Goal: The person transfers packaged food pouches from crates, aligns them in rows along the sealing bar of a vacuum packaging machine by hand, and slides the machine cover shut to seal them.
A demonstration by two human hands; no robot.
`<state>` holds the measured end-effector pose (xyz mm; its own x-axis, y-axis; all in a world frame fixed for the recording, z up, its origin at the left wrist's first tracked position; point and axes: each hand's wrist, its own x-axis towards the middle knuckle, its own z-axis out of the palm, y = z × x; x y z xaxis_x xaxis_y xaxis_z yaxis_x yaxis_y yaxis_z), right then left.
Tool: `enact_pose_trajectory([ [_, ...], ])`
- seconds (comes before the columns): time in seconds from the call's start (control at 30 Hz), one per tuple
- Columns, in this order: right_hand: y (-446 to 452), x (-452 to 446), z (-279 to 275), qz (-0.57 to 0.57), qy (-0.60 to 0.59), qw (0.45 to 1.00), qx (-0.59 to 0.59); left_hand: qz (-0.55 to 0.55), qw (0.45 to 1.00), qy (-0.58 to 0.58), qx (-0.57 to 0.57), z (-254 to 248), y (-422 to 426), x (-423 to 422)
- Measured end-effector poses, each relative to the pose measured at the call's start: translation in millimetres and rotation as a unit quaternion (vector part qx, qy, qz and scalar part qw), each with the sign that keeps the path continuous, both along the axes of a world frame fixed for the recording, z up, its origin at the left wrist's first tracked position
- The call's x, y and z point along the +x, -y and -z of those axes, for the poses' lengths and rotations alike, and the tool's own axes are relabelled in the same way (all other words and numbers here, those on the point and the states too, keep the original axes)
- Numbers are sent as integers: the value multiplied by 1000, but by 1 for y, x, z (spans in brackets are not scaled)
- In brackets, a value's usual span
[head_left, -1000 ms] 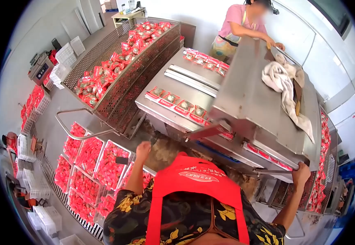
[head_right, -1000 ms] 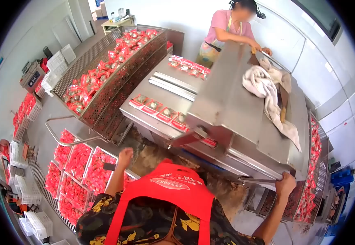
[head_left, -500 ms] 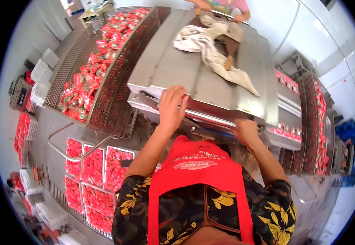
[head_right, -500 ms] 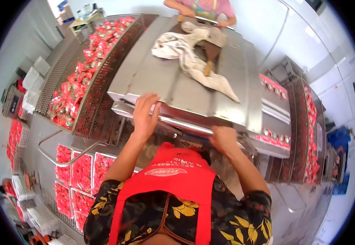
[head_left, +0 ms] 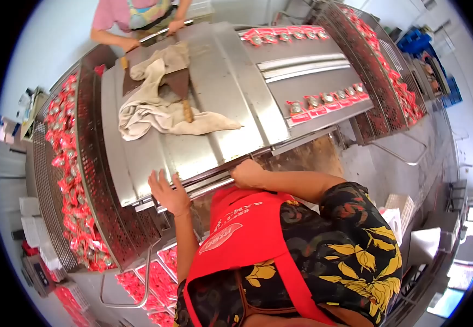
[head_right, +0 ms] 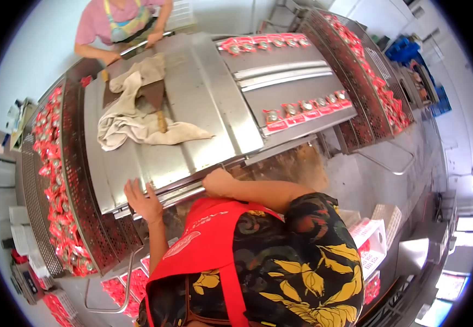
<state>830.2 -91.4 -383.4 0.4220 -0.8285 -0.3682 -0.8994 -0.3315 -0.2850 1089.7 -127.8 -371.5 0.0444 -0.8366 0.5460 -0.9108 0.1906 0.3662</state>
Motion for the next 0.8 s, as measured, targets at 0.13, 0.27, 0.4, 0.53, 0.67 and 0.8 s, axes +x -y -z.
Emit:
enact_pose_trajectory([
  [0.13,-3,0,-9,-6,23,1000,1,7,1000,8,12,-1,-5,0],
  [0.27,-25,-32,-30,-73,202,967,-141,-3,1000,13,-16,13,-9,4],
  [0.4,-53,-146,-63,22,277,933,-228,-25,998,27,-54,29,-5,7],
  [0.53,-67,-373,-20,297,115,880,-352,23,988,-137,-62,-21,-15,-128],
  [0.67,-59,-585,-12,433,-29,838,-331,214,917,-286,175,-15,-12,-338],
  [0.8,-24,-717,55,461,-47,848,-258,208,948,-70,231,41,18,-496],
])
